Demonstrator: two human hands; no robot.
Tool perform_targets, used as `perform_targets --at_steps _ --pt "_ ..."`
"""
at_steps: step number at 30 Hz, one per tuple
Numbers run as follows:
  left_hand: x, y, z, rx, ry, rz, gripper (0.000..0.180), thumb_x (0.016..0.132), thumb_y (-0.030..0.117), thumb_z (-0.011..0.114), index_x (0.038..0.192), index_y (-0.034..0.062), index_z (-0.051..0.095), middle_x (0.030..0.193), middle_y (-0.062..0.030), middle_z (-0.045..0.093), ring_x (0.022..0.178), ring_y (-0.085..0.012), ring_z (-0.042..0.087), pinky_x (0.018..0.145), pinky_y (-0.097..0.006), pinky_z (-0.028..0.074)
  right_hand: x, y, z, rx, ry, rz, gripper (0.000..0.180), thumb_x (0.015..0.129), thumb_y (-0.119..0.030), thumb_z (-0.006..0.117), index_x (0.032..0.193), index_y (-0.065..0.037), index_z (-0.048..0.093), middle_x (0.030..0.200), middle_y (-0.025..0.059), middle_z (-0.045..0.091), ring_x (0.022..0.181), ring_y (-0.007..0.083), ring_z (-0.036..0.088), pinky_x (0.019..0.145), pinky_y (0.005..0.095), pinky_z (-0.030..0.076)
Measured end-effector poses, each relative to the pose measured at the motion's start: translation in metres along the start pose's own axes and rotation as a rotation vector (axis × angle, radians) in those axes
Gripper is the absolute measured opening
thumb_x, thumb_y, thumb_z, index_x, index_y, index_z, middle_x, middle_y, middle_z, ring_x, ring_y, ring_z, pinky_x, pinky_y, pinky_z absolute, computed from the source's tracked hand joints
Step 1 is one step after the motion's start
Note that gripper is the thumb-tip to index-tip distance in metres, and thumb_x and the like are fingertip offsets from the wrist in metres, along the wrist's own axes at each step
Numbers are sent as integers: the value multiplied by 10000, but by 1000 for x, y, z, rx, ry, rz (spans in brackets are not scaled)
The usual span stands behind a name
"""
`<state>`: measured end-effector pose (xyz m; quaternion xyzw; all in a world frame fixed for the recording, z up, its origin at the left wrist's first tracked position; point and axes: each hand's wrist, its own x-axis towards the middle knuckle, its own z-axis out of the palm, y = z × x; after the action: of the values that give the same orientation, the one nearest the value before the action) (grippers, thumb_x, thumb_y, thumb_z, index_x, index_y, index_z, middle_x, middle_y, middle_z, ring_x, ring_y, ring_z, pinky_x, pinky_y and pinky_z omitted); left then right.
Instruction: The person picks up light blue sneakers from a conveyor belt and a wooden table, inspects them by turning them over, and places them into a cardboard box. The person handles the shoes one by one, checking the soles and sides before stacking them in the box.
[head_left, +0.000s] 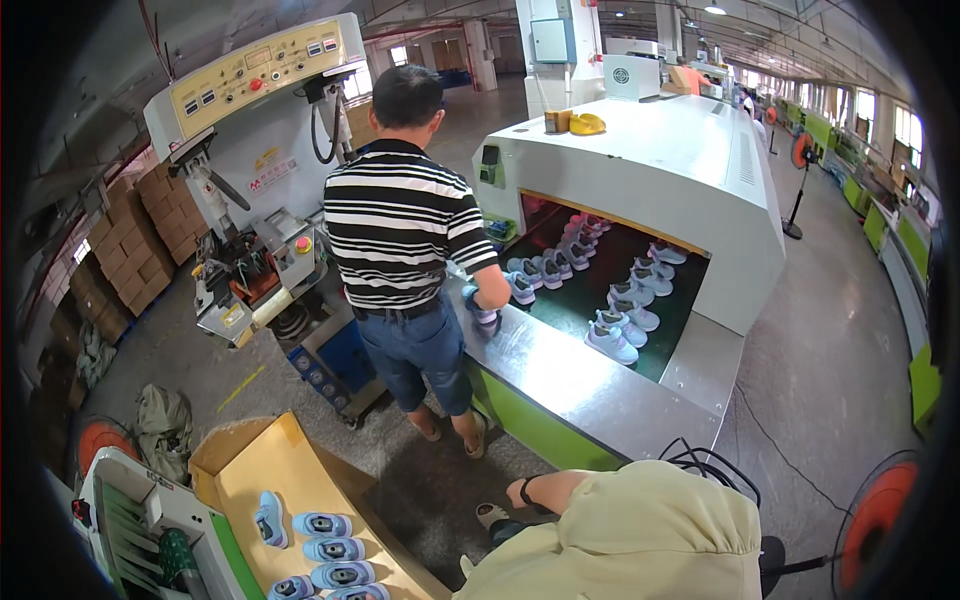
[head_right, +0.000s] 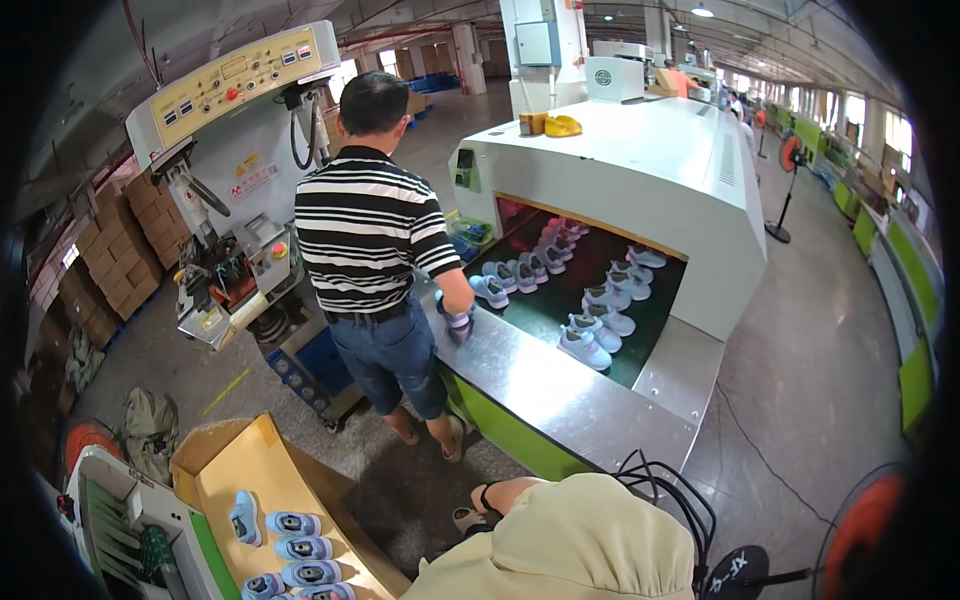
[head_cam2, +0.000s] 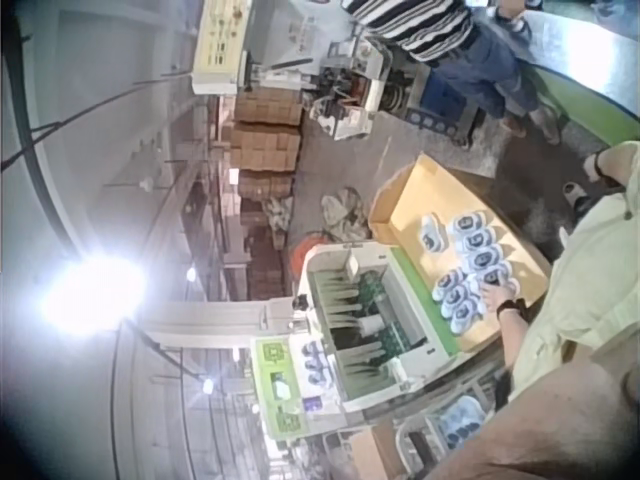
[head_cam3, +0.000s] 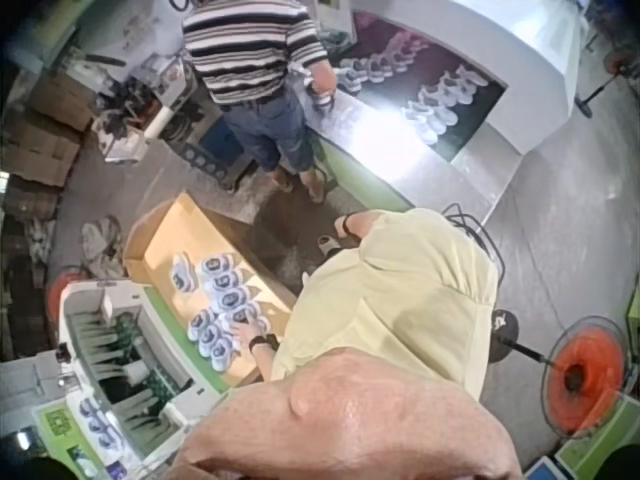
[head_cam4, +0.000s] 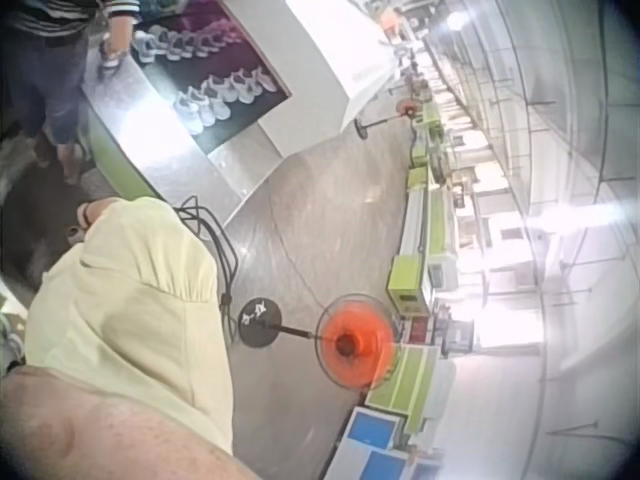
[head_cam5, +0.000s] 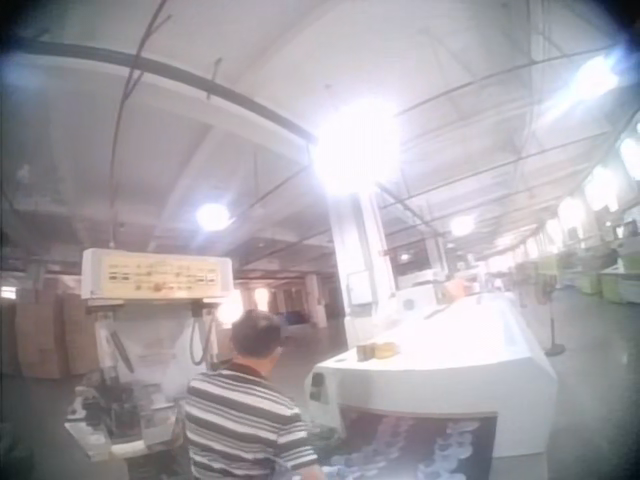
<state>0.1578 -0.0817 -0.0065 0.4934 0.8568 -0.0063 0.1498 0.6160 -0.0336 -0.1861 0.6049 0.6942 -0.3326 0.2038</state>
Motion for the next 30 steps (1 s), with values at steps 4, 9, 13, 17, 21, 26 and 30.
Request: perform_targets --at_steps 4,9,13,17,21,26,30 --pt "-4 3 -4 10 -25 -2 1052 870 794 460 1596 91 167 1621 -267 209 1443 -468 290 1146 -589 253 2 6 4 -67 -48 -9 373 842 -270 659 1082 7 733 1118 224 709 1066 366 675 892 466 536" --pt "-2 1 0 -3 -32 18 1060 867 787 473 1603 99 143 1627 -275 183 1479 -465 232 1167 -574 230 6 18 11 -21 -14 3 377 827 -274 651 1064 6 738 1102 228 711 1050 373 679 889 467 537" --pt "-1 5 2 -53 0 61 1063 871 773 485 1608 101 117 1627 -279 175 1482 -465 229 1177 -563 224 5 21 6 -2 9 -7 375 813 -275 640 1044 2 745 1087 232 713 1037 379 682 887 468 537" --pt "-9 14 -12 32 -55 22 1066 879 762 491 1613 110 75 1631 -273 170 1494 -456 205 1187 -548 215 10 16 1 -20 22 -53 375 800 -275 630 1024 -1 751 1072 236 715 1025 386 685 885 469 537" --pt "18 -26 8 -128 156 114 996 820 535 683 1548 21 237 1566 -262 317 1440 -435 307 1182 -509 262 21 4 6 13 33 -177 426 792 -332 583 1033 -26 752 1065 230 716 1012 396 682 888 478 531" --pt "39 -7 34 -207 186 229 971 829 551 703 1517 -20 325 1520 -257 411 1408 -397 387 1167 -498 296 12 61 21 -38 -24 -127 404 872 -364 544 1014 -47 751 1094 201 712 1056 373 663 948 466 512" --pt "10 -7 11 -161 80 -45 963 841 637 636 1589 195 221 1606 -175 302 1433 -405 340 1146 -602 225 1 44 19 120 21 -51 340 896 -327 571 1092 -95 724 1079 137 729 1005 362 680 883 446 543"
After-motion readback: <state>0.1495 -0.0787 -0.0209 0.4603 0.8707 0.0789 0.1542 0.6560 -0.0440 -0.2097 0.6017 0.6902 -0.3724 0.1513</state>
